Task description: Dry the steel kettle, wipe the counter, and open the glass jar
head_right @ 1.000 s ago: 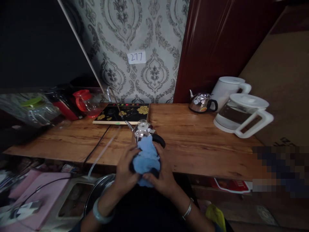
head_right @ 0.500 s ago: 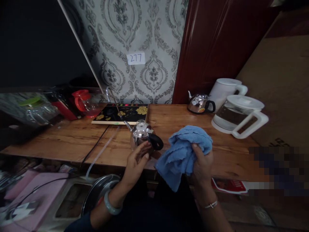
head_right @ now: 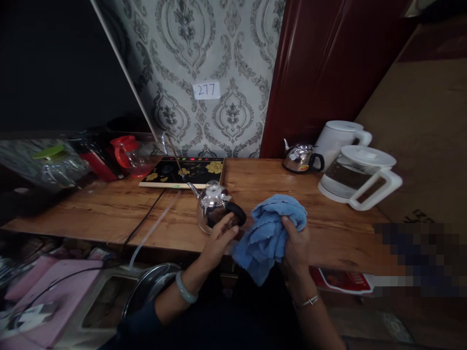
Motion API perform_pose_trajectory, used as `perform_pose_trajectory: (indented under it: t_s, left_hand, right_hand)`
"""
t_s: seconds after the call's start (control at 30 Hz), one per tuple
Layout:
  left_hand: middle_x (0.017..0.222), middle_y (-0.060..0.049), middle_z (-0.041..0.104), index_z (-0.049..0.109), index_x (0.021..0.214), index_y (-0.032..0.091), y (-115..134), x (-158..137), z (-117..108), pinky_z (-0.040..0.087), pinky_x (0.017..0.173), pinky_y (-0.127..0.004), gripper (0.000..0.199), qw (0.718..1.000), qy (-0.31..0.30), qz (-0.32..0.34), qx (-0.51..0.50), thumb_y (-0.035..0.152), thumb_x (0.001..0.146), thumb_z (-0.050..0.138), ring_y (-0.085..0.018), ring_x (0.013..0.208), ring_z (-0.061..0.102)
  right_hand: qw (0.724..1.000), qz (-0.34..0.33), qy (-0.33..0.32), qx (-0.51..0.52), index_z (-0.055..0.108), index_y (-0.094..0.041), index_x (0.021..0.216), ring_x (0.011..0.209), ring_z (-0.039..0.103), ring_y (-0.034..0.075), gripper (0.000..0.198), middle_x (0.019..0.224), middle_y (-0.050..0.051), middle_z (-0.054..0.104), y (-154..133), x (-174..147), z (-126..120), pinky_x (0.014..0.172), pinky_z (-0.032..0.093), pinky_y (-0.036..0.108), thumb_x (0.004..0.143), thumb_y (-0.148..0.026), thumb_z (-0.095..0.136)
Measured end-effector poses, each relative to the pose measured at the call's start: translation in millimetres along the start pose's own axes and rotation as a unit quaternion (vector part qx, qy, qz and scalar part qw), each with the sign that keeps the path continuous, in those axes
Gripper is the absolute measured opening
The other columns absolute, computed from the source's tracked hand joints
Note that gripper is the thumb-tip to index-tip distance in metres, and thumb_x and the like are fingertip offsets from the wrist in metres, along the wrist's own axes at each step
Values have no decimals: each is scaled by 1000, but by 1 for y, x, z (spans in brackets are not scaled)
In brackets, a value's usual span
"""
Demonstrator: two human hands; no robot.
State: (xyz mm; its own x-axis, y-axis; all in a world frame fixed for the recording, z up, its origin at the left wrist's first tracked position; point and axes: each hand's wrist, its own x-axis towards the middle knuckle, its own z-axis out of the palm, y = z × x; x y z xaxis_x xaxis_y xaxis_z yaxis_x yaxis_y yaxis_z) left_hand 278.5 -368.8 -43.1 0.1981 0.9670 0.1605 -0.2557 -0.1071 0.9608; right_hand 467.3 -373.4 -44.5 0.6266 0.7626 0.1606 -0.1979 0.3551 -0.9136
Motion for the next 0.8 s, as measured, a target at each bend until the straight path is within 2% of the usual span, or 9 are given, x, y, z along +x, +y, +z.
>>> perform_pose_trajectory:
  t_s: [0.13,0.3,0.5,0.63,0.8]
  left_hand:
    - [116,-14,74,72,110,18,5,5,-3,50,106,-51,45,1000,-21,5,10,50,79,75,-31,115,67]
    - [104,-13,75,73,100,16,10,4,-14,53,97,-45,45,1000,-16,-18,12,54,75,77,-28,103,70]
    - [87,-9,75,73,91,14,39,-4,-41,54,82,-33,48,996,-27,-70,40,55,68,84,-21,83,70]
    - [70,-4,72,67,76,15,49,-10,-65,50,69,-27,44,996,6,-65,67,57,71,81,-16,68,65]
    - [57,-1,64,63,66,16,49,-15,-82,44,60,-24,45,993,75,-37,84,59,78,73,-13,56,56]
  right_hand:
    - [1000,-2,-10,2,68,-21,91,79,61,17,31,89,-2,67,3,1,-1,75,49,30,69,-40,80]
    - [1000,-1,-16,-6,67,-21,94,77,62,17,32,88,-1,68,7,1,0,74,50,30,71,-40,79]
    - [1000,21,-17,-1,68,-21,93,74,62,18,36,86,-2,69,0,-4,8,71,51,31,67,-44,81]
    - [999,29,-25,5,68,-22,90,73,63,17,37,85,-2,69,-3,-4,14,72,51,31,64,-44,83]
    - [994,39,-94,31,70,-23,96,76,66,20,39,87,-1,71,-12,6,29,75,54,34,68,-47,80]
